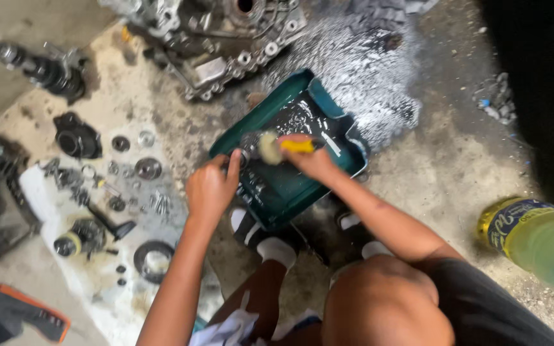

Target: The person holds a gear shaft and scrubs it with a brush in a green tray filled with liquid. They rotate the shaft to clean different sections, then place it down and continue scrubbing a smaller gear component.

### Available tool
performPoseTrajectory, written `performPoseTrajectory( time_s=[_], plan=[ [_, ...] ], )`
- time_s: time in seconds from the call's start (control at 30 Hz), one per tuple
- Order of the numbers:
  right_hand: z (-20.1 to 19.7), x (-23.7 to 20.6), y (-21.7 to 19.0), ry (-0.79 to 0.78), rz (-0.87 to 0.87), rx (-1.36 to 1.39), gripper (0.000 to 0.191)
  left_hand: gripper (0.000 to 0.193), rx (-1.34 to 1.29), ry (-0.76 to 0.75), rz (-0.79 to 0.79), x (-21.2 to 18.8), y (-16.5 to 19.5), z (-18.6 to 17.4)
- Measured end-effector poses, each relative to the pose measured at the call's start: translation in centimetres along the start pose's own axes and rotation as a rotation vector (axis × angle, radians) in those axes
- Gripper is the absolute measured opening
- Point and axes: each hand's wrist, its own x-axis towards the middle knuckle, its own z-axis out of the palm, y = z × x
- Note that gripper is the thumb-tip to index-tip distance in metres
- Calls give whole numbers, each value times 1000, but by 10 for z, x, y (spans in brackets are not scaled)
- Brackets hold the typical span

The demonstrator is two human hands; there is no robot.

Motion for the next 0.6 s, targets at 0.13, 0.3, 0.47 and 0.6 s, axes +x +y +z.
performPoseTrajectory(
  time_s=[0.13, 0.3, 0.47, 0.6],
  plan=[
    [-4, -4, 16, -41, 7, 63, 20, 37, -118, -55, 14, 0, -8, 2],
    [-42, -23, 27, -43, 210, -330, 26, 45, -70, -311, -132, 10, -22, 6],
    [-53, -45, 18, -108, 209, -521, 38, 57, 73, -552, -235, 1, -38, 18],
    [-59, -34, -9, -21, 369, -556, 83, 71, 94, -562, -271, -13, -61, 33]
  ],
)
